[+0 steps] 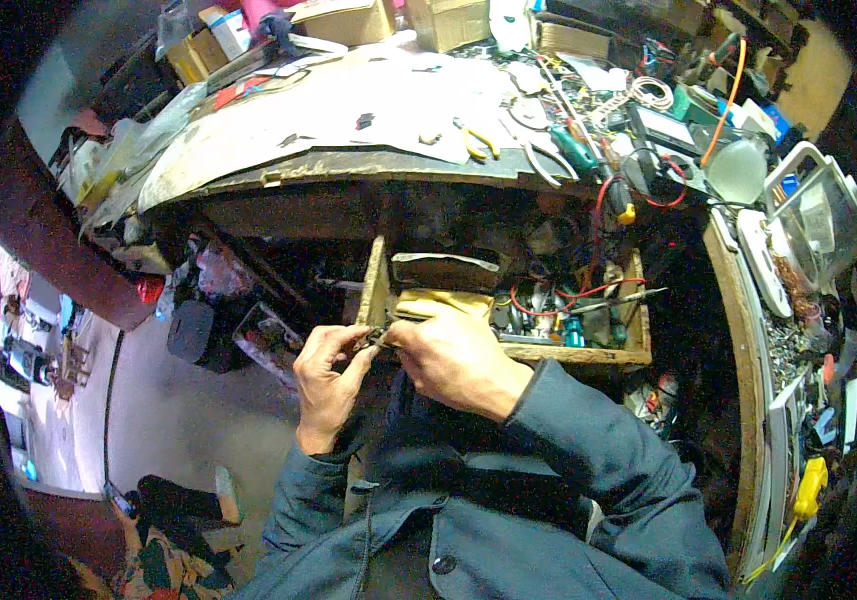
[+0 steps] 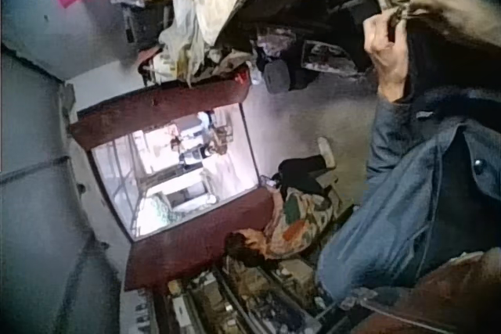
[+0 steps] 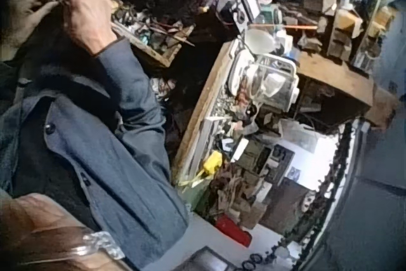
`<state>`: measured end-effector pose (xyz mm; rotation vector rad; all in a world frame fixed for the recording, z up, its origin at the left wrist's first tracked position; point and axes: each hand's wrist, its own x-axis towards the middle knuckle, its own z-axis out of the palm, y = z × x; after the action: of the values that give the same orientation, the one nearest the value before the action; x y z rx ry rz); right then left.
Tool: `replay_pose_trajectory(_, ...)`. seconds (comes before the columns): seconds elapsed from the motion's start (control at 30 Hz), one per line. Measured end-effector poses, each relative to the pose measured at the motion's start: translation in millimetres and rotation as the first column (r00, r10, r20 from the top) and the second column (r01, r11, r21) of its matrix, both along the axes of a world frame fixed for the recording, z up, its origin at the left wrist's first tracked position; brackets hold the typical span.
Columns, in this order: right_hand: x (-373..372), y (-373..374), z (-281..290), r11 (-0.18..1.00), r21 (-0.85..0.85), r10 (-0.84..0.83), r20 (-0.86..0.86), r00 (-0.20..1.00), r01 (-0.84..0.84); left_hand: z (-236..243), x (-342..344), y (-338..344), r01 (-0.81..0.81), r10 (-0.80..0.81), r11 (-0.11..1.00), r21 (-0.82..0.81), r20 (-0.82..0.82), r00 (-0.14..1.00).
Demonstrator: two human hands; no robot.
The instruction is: The person works at a cluttered workbench, using pliers and a multimeter to strip and test small wires. They repeatedly twist wire ends and measure continuity while handling various small electronic components.
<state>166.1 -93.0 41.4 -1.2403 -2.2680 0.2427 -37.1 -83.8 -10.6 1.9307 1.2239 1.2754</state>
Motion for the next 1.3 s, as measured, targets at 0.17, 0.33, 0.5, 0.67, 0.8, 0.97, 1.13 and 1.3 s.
replay_pose_trajectory(0.17, -9, -13, -15, 0.961, -0.257, -0.135, -0.114, 0.984, 0.102, -1, -2, -3, -0.034, 0.035, 0.999, -0.016, 0.026, 0.999)
replay_pose_trajectory(0.33, -11, -15, -22, 0.944, -0.304, -0.191, -0.199, 0.961, 0.125, 5, 3, -4, -0.055, 0.053, 0.998, -0.032, -0.063, 0.997)
replay_pose_trajectory(0.5, -14, -13, -19, 0.900, -0.411, -0.248, -0.215, 0.945, 0.142, 12, 13, -8, -0.083, 0.078, 0.994, -0.068, -0.073, 0.994)
replay_pose_trajectory(0.67, -9, -10, -27, 0.855, -0.519, -0.202, -0.316, 0.927, 0.009, 1, 18, -10, -0.125, 0.138, 0.989, 0.075, -0.202, 0.970)
replay_pose_trajectory(0.8, -8, -10, -34, 0.807, -0.581, -0.235, -0.488, 0.841, -0.111, -3, 19, -10, -0.133, 0.171, 0.978, 0.161, -0.252, 0.952)
replay_pose_trajectory(0.97, -13, -12, -46, 0.746, -0.644, -0.329, -0.577, 0.747, -0.169, -2, 19, -9, -0.114, 0.132, 0.988, 0.100, -0.202, 0.970)
replay_pose_trajectory(1.13, -14, -11, -40, 0.805, -0.590, -0.290, -0.484, 0.825, -0.063, -7, 15, -8, -0.110, 0.123, 0.991, 0.077, -0.198, 0.973)
replay_pose_trajectory(1.3, -23, -19, -46, 0.811, -0.583, -0.335, -0.528, 0.780, -0.047, -8, 18, -10, -0.128, 0.144, 0.988, 0.088, -0.200, 0.969)
